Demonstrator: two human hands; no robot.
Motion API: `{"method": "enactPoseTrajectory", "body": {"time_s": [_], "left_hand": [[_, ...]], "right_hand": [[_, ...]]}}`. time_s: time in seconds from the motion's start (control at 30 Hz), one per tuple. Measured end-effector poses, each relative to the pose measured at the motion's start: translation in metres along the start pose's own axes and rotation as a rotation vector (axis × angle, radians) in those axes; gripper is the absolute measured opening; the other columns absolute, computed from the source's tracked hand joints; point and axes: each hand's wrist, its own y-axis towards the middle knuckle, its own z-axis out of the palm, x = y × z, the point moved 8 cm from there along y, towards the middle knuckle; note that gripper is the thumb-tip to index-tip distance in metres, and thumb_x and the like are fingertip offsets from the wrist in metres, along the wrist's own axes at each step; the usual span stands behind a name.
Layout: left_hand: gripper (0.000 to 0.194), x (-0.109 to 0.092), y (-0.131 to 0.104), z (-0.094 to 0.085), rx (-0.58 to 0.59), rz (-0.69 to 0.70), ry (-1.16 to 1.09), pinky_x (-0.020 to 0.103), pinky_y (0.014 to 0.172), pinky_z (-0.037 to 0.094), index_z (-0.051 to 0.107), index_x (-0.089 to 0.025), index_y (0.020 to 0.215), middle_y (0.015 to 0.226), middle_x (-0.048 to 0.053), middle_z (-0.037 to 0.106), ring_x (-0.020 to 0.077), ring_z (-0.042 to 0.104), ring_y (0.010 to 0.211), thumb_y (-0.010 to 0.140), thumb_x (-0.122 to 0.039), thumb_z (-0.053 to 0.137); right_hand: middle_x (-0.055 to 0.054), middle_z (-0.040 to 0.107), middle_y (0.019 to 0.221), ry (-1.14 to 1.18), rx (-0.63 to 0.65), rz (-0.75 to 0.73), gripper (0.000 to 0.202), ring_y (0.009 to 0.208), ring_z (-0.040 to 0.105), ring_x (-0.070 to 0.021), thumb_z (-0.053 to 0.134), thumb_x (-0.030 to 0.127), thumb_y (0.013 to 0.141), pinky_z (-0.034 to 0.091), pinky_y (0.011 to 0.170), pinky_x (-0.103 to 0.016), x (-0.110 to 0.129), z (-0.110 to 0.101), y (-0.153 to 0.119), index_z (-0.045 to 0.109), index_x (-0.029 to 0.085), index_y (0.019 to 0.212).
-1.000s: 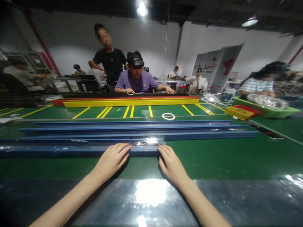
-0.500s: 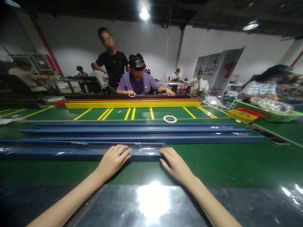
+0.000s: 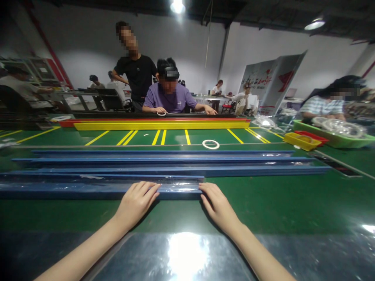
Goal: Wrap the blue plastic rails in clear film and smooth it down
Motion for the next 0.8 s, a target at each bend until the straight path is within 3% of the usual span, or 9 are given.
{"method": "enactPoseTrajectory", "body": {"time_s": [0.8], "left_hand": [[0.019, 0.0015, -0.0006, 0.0055, 0.071, -0.009, 0.03, 0.028, 0.061, 0.032, 0.056, -0.016, 0.083, 0.069, 0.002, 0.056, 0.0151, 0.047, 0.065, 0.087, -0.026, 0.04]], "right_hand": [[-0.008, 0.057, 0.105, 0.071, 0.066, 0.042, 0.029, 0.102, 0.051, -0.0178, 0.037, 0.019, 0.084, 0.045, 0.086, -0.037, -0.0052, 0.0053, -0.0023, 0.045, 0.022, 0.112]]}}
